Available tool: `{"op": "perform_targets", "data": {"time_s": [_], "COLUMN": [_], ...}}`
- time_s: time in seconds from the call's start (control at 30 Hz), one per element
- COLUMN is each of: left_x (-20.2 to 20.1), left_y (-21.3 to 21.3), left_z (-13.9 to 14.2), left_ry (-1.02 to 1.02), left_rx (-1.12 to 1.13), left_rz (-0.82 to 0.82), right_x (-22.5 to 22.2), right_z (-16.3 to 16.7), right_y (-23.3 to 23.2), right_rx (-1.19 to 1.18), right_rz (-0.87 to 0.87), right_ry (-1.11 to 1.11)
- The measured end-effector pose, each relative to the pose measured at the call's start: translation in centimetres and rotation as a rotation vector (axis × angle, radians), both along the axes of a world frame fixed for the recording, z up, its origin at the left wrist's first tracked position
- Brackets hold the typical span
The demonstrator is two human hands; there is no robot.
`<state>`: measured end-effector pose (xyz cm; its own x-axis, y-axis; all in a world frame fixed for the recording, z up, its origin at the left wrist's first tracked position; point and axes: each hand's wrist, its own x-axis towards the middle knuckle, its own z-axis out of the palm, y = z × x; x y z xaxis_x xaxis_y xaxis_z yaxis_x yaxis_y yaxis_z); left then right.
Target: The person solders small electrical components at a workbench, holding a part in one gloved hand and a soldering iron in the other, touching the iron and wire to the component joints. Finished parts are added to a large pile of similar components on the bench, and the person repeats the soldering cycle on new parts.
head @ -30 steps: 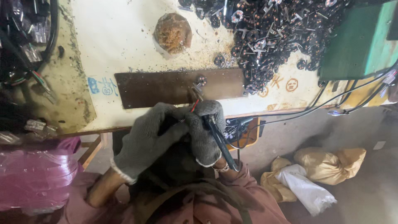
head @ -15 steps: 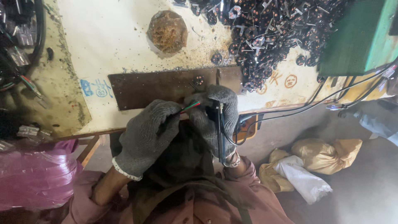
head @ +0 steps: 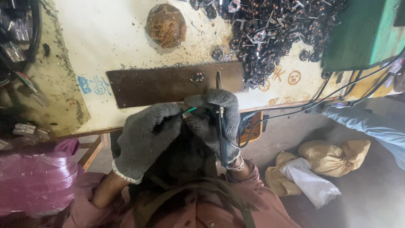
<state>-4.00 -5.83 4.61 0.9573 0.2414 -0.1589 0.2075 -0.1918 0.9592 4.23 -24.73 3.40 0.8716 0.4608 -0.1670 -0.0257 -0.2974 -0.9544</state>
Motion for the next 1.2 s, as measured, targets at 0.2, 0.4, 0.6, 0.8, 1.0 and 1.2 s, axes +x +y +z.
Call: {"op": "perform_targets", "data": {"time_s": [0.2,0.4,0.6,0.8,1.0,1.2], "left_x": [1.4,4.3,9.0,7.7,4.5,4.0], "left_y": [-0.6,1.8,4.8,4.4,3.9,2.4], "left_z": [0.9,1.5,-2.7,0.4,-0.6,-2.8], "left_ry": [0.099,-0.038,-0.27,-0.122,0.066,-0.103], "left_rx": [-0.193,0.063,0.375,0.323,0.172,0.326], "left_rz": [0.062,0.156,0.229,0.161,-0.041,-0.086], "right_x": [0.4,1.3,3.7,4.8,4.2,2.7], "right_z": [0.0,-0.4,0.2,0.2,-1.2,-2.6], "right_y": [-0.3,1.6,2.8,1.4,1.2,0.4], "right_rx": [-0.088,0.063,-0.255,-0.28,-0.241,-0.165], "right_rz": [0.019,-0.264,-0.034,0.0,0.073,-0.087], "right_ry": [-0.249,-0.231,-0.473,-0.416,-0.513,-0.168]}}
